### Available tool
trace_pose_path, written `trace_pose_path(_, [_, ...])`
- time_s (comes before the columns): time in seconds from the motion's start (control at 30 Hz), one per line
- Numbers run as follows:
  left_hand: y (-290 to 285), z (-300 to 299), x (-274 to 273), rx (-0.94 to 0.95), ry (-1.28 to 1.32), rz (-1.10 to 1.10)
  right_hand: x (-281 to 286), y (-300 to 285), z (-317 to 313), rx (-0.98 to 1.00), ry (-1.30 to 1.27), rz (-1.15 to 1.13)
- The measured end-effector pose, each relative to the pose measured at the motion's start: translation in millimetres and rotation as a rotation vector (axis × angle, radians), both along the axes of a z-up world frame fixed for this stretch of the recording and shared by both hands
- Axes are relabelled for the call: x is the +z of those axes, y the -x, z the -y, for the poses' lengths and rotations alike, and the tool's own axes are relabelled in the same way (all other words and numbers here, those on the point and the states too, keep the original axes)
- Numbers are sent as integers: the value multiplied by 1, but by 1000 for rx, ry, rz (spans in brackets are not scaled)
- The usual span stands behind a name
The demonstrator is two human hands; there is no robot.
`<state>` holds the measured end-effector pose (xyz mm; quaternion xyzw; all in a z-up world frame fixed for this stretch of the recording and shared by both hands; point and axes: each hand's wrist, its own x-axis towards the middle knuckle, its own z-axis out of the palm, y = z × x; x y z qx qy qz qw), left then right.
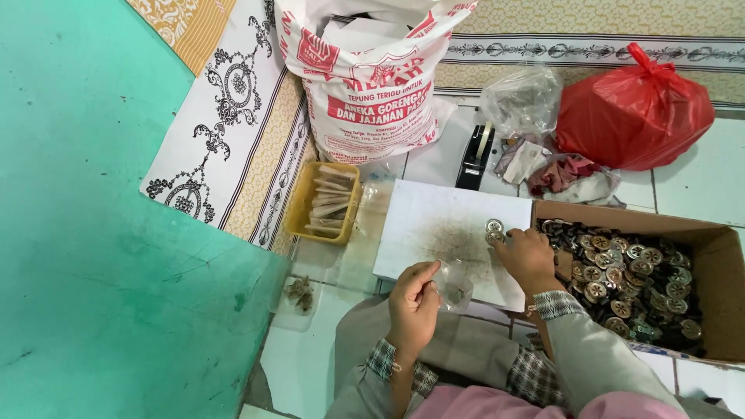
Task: Sorting, counting, and bagging small decorative metal pieces from a large box into specific quantities using a sorting board.
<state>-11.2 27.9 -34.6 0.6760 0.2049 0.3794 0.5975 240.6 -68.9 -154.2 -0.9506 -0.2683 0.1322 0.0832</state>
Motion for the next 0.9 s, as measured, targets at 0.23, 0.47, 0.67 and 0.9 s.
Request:
trace_pose_path(0.23, [3, -1, -2, -32, 19, -33, -36, 1, -9, -58, 16, 47])
trace_pose_path(0.47, [4, 12, 11, -99, 3, -27, -9, 38, 24, -57, -483, -53])
trace_pose_path(0.67, [15, 25, 84, -184, -104, 127, 28, 64, 64, -171, -608, -229])
trace_pose_path(0.9, [-8, 30, 53, -80, -168, -47, 77, 86, 99, -111, -1054, -70])
